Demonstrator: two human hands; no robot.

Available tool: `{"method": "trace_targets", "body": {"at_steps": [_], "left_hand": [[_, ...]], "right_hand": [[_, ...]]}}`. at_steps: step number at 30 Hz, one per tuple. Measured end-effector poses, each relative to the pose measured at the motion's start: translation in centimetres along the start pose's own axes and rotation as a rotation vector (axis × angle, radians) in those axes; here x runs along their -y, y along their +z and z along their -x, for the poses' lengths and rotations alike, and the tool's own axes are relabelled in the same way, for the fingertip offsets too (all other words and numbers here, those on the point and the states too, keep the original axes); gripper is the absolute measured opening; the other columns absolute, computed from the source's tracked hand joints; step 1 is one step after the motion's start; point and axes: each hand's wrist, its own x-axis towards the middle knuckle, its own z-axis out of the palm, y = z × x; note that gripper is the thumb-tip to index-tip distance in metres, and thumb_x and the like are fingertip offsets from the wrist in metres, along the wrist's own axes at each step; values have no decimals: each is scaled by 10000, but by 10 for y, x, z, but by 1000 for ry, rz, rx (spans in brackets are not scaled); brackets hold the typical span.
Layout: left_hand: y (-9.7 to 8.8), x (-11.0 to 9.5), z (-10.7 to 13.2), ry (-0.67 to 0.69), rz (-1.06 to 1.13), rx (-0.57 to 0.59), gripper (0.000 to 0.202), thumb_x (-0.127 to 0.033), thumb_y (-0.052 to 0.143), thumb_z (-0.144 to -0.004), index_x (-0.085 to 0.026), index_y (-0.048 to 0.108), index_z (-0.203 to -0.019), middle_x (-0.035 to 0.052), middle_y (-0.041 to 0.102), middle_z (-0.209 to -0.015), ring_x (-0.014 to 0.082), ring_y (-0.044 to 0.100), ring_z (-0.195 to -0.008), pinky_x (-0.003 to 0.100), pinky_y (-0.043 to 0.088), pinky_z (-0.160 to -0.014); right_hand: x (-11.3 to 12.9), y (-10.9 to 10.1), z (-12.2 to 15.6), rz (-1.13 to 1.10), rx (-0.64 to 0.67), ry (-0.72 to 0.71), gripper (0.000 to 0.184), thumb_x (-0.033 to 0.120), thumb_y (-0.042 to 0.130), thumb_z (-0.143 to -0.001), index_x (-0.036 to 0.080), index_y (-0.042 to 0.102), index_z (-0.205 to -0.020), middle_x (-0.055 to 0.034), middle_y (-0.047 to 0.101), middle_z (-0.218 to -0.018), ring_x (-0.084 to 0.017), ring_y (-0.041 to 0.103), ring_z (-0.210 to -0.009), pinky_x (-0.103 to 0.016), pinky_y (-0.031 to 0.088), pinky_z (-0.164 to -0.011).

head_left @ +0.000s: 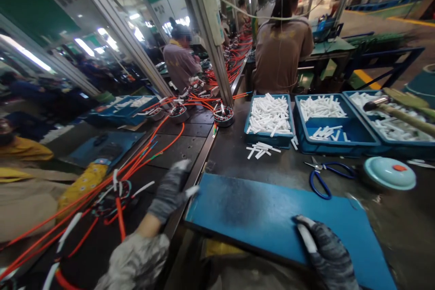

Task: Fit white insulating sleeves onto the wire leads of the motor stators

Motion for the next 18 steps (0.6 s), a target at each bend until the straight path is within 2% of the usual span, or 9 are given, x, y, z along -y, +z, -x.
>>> {"method": "trace_targets", "body": {"at_steps": [2,4,7,9,12,15,18], "left_hand": [[24,-37,-25,128,227,180,514,-434,650,-881,-251,606,-1360,66,748,-1240,237,731,-1112,379,590,-996],[49,-67,-48,116,326,270,434,-405,651,-903,-255,656,-1311,34,797,-1043,195,767,-945,321,608,-889],[83,-93,-75,25,390,316,252,-378,653,-908,-255,737,-1112,30,808,-1010,199,773,-923,321,596,-886],[101,-99,-84,-2,440,318,171,-338,641,-908,-244,743,-1007,35,811,-1006,202,775,-920,316,598,-873],[118,-97,-87,7,513,323,153,-311,633,-901,-237,733,-991,34,811,-999,193,773,-916,302,599,-861],[125,-91,-82,2,544,331,189,-317,628,-905,-230,731,-1037,42,805,-1042,189,764,-960,303,587,-898],[129,-89,-79,-13,524,347,216,-313,632,-907,-219,733,-1074,46,799,-1065,189,755,-979,308,575,-921]], "right_hand": [[-3,1,1,11,-15,-28,328,455,526,-994,281,766,-1135,-42,810,-1056,-288,787,-913,-460,662,-852],[-5,3,2,27,-23,-50,322,437,519,-1003,279,766,-1137,-42,810,-1047,-284,788,-909,-455,660,-850],[-5,5,3,54,-34,-55,306,427,527,-1004,279,768,-1120,-38,811,-1028,-273,788,-900,-436,662,-835],[-2,4,2,76,-46,-64,292,419,533,-1003,282,769,-1107,-37,812,-1008,-265,788,-881,-417,665,-804],[4,1,-1,130,-70,-81,310,418,509,-1012,279,773,-1095,-43,813,-979,-265,790,-838,-405,667,-742],[3,-3,-1,174,-66,-74,308,423,519,-998,300,783,-1098,-44,815,-967,-288,791,-805,-425,677,-708],[-5,-6,2,162,-23,-73,282,420,564,-961,385,778,-1141,-18,813,-1002,-332,791,-842,-472,691,-704]]}}
